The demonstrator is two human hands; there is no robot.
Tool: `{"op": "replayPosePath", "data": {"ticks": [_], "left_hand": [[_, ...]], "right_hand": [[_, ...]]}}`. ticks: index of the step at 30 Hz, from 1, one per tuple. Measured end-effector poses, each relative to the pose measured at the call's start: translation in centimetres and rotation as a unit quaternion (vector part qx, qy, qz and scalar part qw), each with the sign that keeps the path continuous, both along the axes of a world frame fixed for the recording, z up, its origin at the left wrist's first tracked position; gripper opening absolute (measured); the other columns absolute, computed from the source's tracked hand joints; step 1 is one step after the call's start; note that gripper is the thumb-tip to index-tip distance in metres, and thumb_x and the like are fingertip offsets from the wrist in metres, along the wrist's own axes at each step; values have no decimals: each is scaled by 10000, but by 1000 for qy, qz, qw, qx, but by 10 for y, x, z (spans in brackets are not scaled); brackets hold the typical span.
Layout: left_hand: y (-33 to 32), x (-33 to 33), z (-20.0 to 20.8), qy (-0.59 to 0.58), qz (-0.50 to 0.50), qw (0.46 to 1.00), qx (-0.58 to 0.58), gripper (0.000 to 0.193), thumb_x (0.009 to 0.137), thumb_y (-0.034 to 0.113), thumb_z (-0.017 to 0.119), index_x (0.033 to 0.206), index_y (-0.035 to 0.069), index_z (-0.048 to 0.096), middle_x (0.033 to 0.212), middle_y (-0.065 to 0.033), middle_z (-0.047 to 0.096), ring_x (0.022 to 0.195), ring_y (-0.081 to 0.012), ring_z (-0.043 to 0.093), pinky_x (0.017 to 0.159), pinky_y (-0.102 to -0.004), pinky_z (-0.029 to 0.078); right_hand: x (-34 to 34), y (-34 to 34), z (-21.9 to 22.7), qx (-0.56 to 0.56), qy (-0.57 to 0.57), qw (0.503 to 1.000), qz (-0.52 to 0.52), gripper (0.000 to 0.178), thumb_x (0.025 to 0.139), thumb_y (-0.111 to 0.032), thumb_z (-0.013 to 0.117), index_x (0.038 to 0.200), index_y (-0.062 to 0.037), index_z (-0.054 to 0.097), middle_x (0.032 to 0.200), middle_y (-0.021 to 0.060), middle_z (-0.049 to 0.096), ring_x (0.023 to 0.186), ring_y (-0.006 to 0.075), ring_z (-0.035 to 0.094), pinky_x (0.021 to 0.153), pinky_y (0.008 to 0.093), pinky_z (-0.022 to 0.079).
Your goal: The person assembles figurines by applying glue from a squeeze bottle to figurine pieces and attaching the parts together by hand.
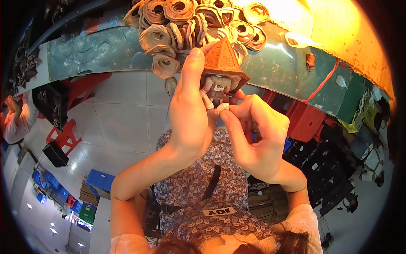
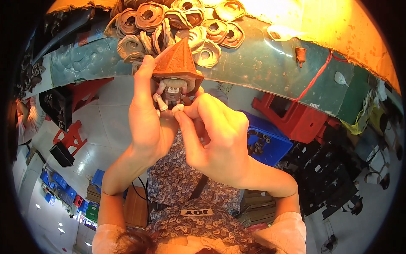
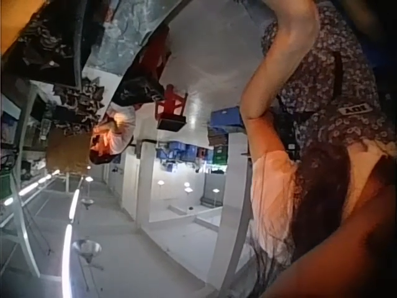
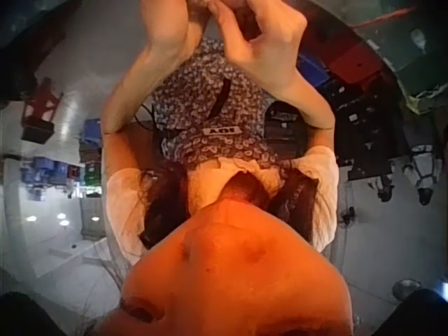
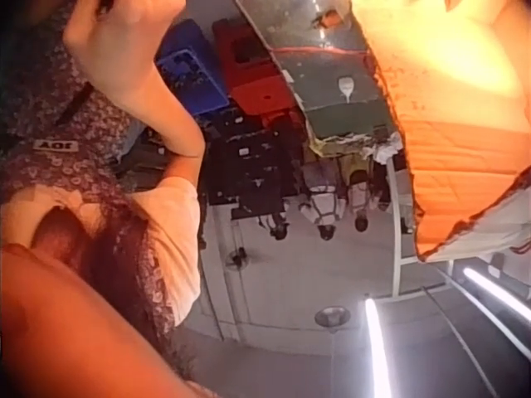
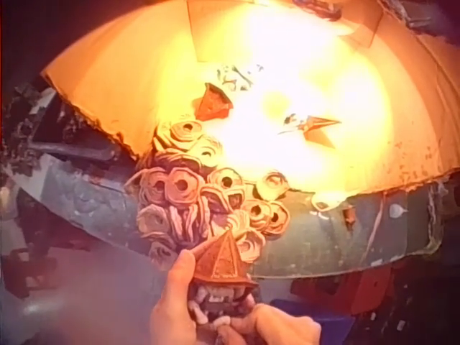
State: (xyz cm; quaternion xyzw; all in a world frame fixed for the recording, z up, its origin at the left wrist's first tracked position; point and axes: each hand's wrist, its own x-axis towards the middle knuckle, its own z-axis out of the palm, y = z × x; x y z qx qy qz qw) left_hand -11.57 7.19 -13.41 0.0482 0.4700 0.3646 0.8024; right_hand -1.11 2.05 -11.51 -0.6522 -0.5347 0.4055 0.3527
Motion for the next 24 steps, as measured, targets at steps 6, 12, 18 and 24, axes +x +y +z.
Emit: {"op": "replayPosePath", "data": {"ticks": [6,12,18,24], "left_hand": [[0,2,1,-6,20,1000,-15,496,943,447,403,1255,62,440,900,-89,613,684,-185,604,615,-298,511],[1,0,4,-16,35,999,-19,502,944,440,405,1256,48,433,914,-95,609,699,-188,606,634,-306,516],[3,-4,5,-31,33,999,-1,509,944,440,403,1254,37,430,917,-98,609,729,-190,612,656,-310,517],[5,-8,5,-38,37,999,2,503,947,436,394,1250,36,431,924,-99,612,736,-190,615,663,-307,516]], "right_hand": [[0,0,-3,38,-2,999,4,159,734,75,651,722,25,500,607,96,517,425,163,523,388,267,388],[-4,1,6,-17,2,1000,-16,136,778,78,620,712,27,513,570,-11,492,465,-1,372,753,207,467],[-9,3,4,13,10,1000,-13,125,792,74,614,734,30,513,626,-8,536,495,-18,376,476,142,317],[-12,5,5,12,3,1000,-5,127,796,75,607,737,27,506,639,-3,542,494,-23,373,439,151,278]]}}
